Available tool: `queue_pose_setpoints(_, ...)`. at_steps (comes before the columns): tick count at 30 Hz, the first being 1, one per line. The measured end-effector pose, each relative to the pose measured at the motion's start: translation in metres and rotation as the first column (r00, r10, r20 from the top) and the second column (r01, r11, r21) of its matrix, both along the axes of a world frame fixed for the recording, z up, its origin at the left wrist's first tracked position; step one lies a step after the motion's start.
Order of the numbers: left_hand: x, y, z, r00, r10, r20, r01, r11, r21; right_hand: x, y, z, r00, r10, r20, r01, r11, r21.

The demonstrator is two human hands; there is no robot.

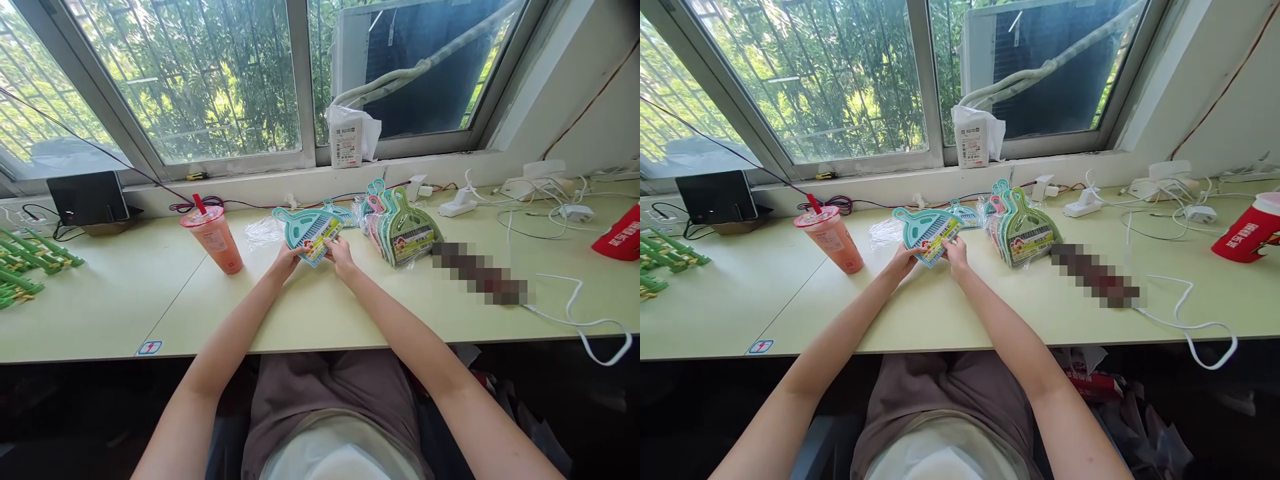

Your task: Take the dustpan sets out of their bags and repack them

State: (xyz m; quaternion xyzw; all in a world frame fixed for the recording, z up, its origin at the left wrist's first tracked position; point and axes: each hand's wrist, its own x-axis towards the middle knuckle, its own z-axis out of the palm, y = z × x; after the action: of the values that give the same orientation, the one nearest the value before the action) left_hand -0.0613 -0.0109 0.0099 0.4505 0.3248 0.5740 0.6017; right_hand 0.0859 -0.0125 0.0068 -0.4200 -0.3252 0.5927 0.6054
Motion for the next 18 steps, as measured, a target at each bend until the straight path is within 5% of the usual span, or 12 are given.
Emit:
queue_pose_setpoints(7,-0.003,0.001,-0.003,0.994,-0.059,-0.096,0.060,0.998,0.001,0.003,0.003,-0.003,0.998,-0.044,-0.034,0.043,0.999,-0.024)
queue_pose_setpoints(10,-0.009,0.010,-0.005,0.957,0.128,-0.261,-0.124,0.992,0.032,0.005,0.006,-0.004,0.995,-0.083,-0.051,0.083,0.997,-0.007)
queue_pose_setpoints(14,-0.030,0.021,-0.010,0.627,0.578,-0.521,-0.452,0.816,0.361,0.009,0.010,-0.005,0.990,-0.137,-0.044,0.138,0.990,0.018)
queue_pose_setpoints(16,-0.043,0.025,-0.014,0.507,0.658,-0.556,-0.426,0.753,0.502,0.010,0.011,-0.007,0.987,-0.153,-0.040,0.154,0.988,0.004)
queue_pose_setpoints(18,-0.055,0.029,-0.018,0.492,0.626,-0.605,-0.352,0.779,0.520,0.011,0.014,-0.011,0.985,-0.172,-0.025,0.172,0.985,-0.014)
